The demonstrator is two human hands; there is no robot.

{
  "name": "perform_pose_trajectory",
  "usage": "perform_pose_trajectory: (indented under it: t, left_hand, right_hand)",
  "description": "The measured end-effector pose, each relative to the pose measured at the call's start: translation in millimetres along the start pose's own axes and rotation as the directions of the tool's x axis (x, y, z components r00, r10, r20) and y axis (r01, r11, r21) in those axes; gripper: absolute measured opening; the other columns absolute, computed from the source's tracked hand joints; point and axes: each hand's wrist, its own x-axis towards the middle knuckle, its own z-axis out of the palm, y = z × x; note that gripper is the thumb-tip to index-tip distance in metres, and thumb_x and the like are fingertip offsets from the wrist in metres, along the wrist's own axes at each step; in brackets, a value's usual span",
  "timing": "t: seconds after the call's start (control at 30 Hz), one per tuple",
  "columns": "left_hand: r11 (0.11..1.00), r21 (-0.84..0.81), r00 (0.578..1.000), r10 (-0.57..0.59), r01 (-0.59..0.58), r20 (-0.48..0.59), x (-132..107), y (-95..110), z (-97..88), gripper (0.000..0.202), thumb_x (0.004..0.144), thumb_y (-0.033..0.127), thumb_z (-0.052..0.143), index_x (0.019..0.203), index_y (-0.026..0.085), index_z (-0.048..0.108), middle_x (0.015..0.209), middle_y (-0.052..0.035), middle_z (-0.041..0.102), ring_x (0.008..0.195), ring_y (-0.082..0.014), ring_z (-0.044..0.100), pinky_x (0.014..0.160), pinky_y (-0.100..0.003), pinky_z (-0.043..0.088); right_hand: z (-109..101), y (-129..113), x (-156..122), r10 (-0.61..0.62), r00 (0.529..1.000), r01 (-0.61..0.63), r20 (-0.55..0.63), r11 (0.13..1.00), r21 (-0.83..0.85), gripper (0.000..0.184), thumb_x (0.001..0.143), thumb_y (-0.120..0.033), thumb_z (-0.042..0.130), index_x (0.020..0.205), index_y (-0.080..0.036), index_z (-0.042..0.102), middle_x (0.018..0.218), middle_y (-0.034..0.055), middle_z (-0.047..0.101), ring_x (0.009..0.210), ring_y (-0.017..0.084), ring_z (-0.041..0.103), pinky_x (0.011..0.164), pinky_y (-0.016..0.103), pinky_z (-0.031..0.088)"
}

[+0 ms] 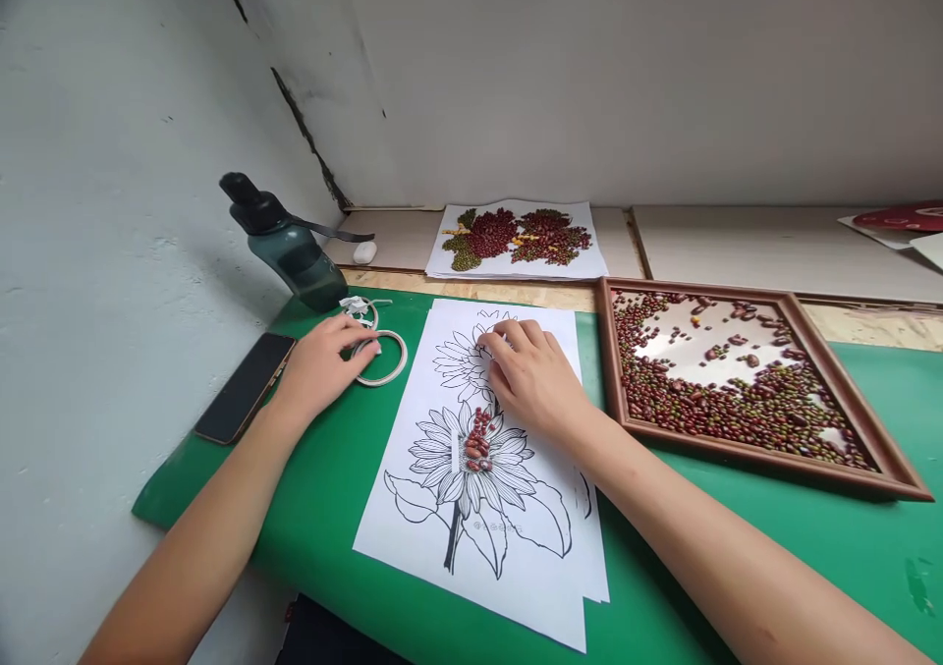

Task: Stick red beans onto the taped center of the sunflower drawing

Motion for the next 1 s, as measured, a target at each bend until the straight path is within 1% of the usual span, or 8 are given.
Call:
perform_pose_trajectory:
  t: [0.2,0.33,0.47,0.63,0.73,0.83,0.9,1.0]
  left_hand:
    - [0.998,0.056,0.995,0.033,-0.039,0.098,0.2,6.1,6.1,0.023,0.102,0.029,0.056,0.1,0.022,0.078,0.113,-0.0058,0.07,0.106,-0.024,0.067,0.077,-0.032,0.052]
    - [0.998,0.046,0.991,0.047,-0.053,0.122,-1.2,5.8,2.0,0.028,0.105,0.032,0.05,0.102,0.021,0.075,0.114,-0.0078,0.069,0.105,-0.024,0.066,0.073,-0.031,0.052]
    - [0.996,-0.013,0.982,0.089,-0.088,0.168,-1.8,2.1,-3.6,0.023,0.102,0.037,0.057,0.104,0.025,0.076,0.121,-0.0054,0.069,0.106,-0.0224,0.068,0.081,-0.031,0.056]
    - [0.992,-0.03,0.978,0.123,-0.12,0.169,2.1,1.2,0.4,0.024,0.103,0.03,0.051,0.094,0.022,0.072,0.106,-0.0062,0.072,0.102,-0.0232,0.067,0.084,-0.034,0.053]
    - [0.995,-0.036,0.989,0.096,-0.092,0.117,1.5,3.9,3.1,0.023,0.105,0.033,0.049,0.095,0.022,0.067,0.1,-0.0054,0.072,0.092,-0.0216,0.068,0.076,-0.031,0.052]
    - [0.998,-0.057,1.0,0.003,-0.004,-0.026,-1.2,2.5,0.3,0.029,0.109,0.034,0.037,0.118,0.021,0.061,0.1,-0.0052,0.073,0.085,-0.0199,0.07,0.074,-0.031,0.053]
    - [0.997,-0.066,0.983,-0.049,0.038,-0.176,-1.7,-2.8,-3.1,0.032,0.108,0.032,0.039,0.128,0.021,0.06,0.111,-0.0071,0.073,0.095,-0.0216,0.072,0.081,-0.033,0.056]
    - [1.0,0.001,0.97,0.014,-0.014,-0.241,0.6,-13.4,-6.0,0.033,0.1,0.025,0.047,0.125,0.023,0.07,0.142,-0.0089,0.062,0.13,-0.0283,0.062,0.107,-0.04,0.053]
  right_hand:
    - [0.6,1.1,-0.3,-0.003,1.0,0.003,0.005,1.0,-0.004,0.028,0.102,-0.024,0.044,0.125,-0.021,0.059,0.126,0.0135,0.063,0.116,0.034,0.054,0.094,0.049,0.048]
    - [0.9,1.7,-0.4,-0.001,1.0,0.001,0.008,1.0,0.001,0.028,0.103,-0.026,0.044,0.126,-0.022,0.058,0.128,0.0136,0.063,0.117,0.034,0.053,0.093,0.05,0.048]
    - [0.0,1.5,-0.7,-0.002,1.0,0.002,0.014,1.0,0.013,0.028,0.103,-0.026,0.043,0.127,-0.022,0.058,0.128,0.0136,0.063,0.118,0.034,0.053,0.093,0.05,0.048]
    - [-2.9,-0.3,-1.6,-0.006,1.0,0.006,0.004,1.0,0.029,0.028,0.103,-0.025,0.043,0.127,-0.022,0.058,0.127,0.0134,0.063,0.116,0.033,0.053,0.095,0.05,0.048]
    - [-4.4,-1.3,-1.8,-0.007,1.0,0.007,0.003,0.999,0.034,0.028,0.102,-0.023,0.044,0.126,-0.022,0.059,0.127,0.0132,0.063,0.116,0.033,0.053,0.096,0.049,0.048]
    - [-5.4,-2.0,-1.8,0.004,1.0,-0.004,0.014,0.999,0.039,0.028,0.103,-0.023,0.044,0.126,-0.021,0.06,0.127,0.0132,0.063,0.116,0.033,0.053,0.096,0.049,0.048]
    - [-5.9,-2.5,-1.9,0.011,1.0,-0.012,0.027,0.999,0.04,0.029,0.103,-0.024,0.044,0.127,-0.021,0.06,0.128,0.0132,0.063,0.117,0.033,0.052,0.097,0.049,0.047]
    - [-6.5,-3.4,-1.9,0.011,0.999,-0.013,0.042,0.999,0.041,0.03,0.103,-0.023,0.044,0.128,-0.02,0.06,0.129,0.0134,0.062,0.119,0.032,0.051,0.1,0.048,0.046]
